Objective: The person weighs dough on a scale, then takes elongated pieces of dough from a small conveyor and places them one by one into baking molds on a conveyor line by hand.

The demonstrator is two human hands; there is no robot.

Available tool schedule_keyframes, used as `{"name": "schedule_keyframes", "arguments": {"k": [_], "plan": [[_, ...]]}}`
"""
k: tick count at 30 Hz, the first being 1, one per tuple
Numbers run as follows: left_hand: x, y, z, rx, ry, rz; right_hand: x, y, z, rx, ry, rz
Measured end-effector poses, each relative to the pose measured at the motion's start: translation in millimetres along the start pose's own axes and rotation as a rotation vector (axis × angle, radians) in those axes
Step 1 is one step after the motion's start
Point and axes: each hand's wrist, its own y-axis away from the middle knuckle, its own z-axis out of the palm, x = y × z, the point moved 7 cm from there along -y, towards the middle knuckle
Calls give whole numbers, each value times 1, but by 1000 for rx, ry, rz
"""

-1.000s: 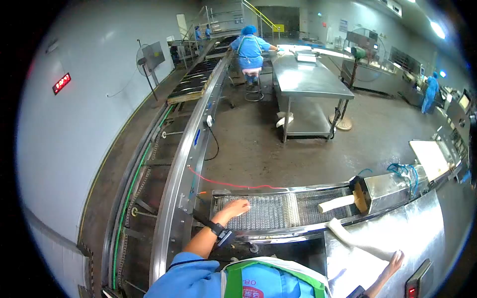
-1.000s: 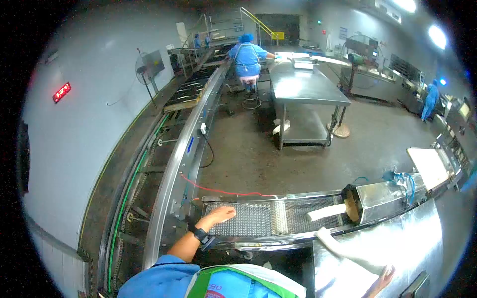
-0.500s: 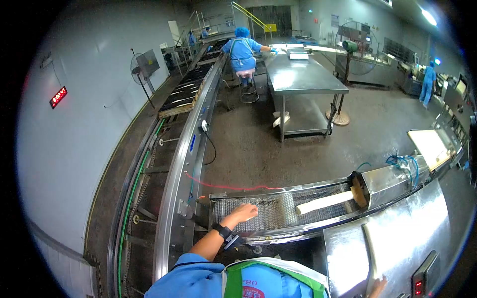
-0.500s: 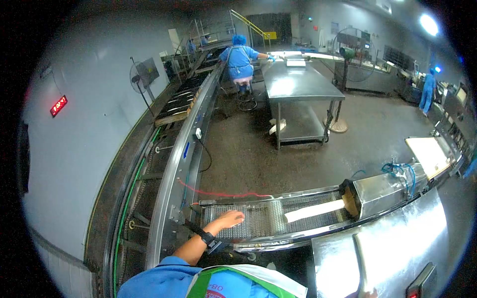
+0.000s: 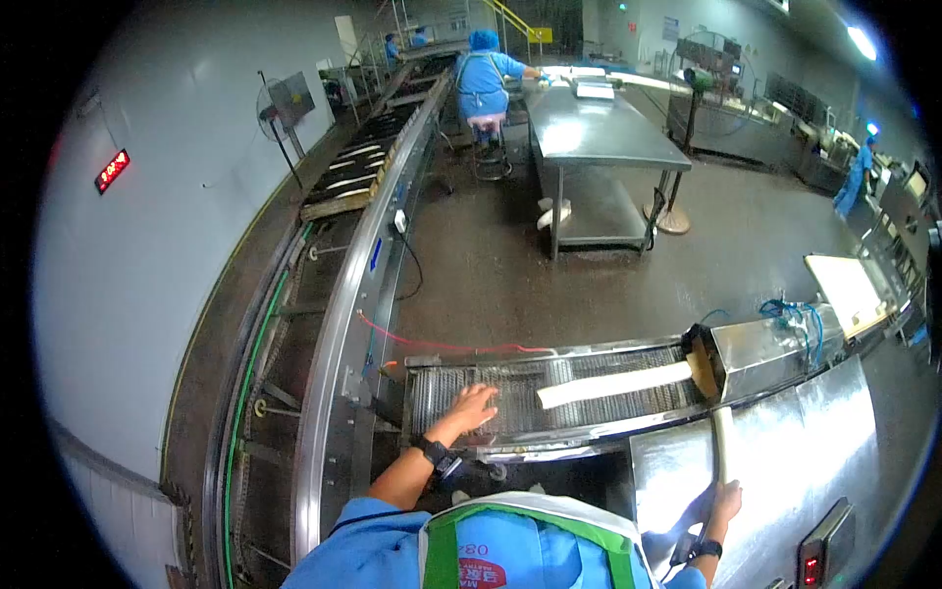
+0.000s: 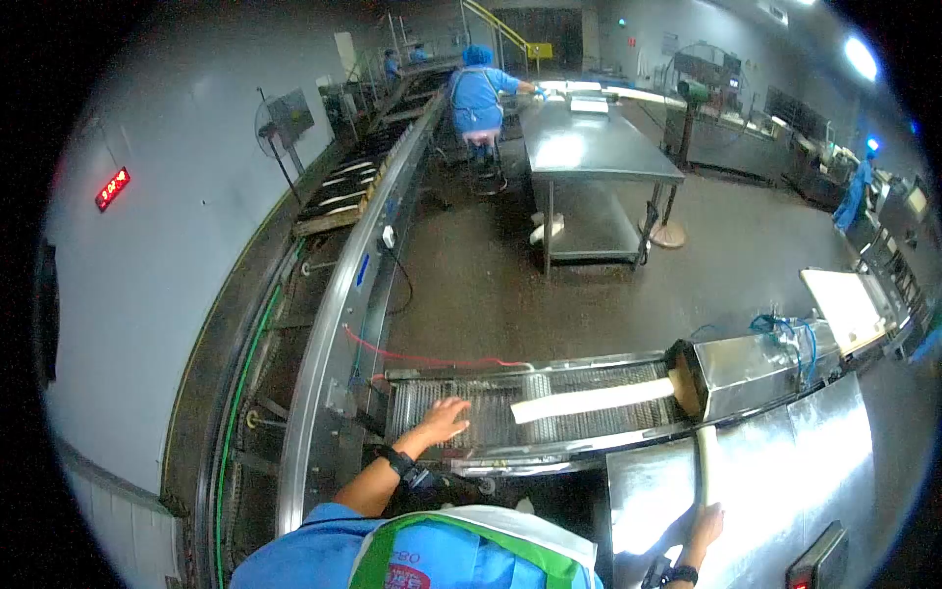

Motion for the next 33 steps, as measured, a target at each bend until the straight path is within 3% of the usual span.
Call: {"name": "schedule_keyframes", "arguments": {"k": [8,11,14,16,22,24,29,31,33], "plan": [[38,-10,-15,44,-58,12,14,-10,13,142,12,-106],[49,-17,-16,-3,-102,0,-10,3,-20,16,-44,-9],[53,-25,-9,-12,-137,44,-3,8,-17,142,-93,-47],[54,-31,-1,-13,-164,84,-7,16,-30,-4,-105,104],[52,-35,11,30,-134,187,-2,29,-46,-28,-94,202],[47,-32,3,111,-181,188,1,32,-47,-7,-50,135],[48,-33,-28,42,-214,262,17,32,-37,-12,-33,169],[40,-37,-24,-379,338,-56,20,32,-43,13,-55,202],[55,-38,-37,-421,686,-177,17,30,-43,-84,-19,235]]}}
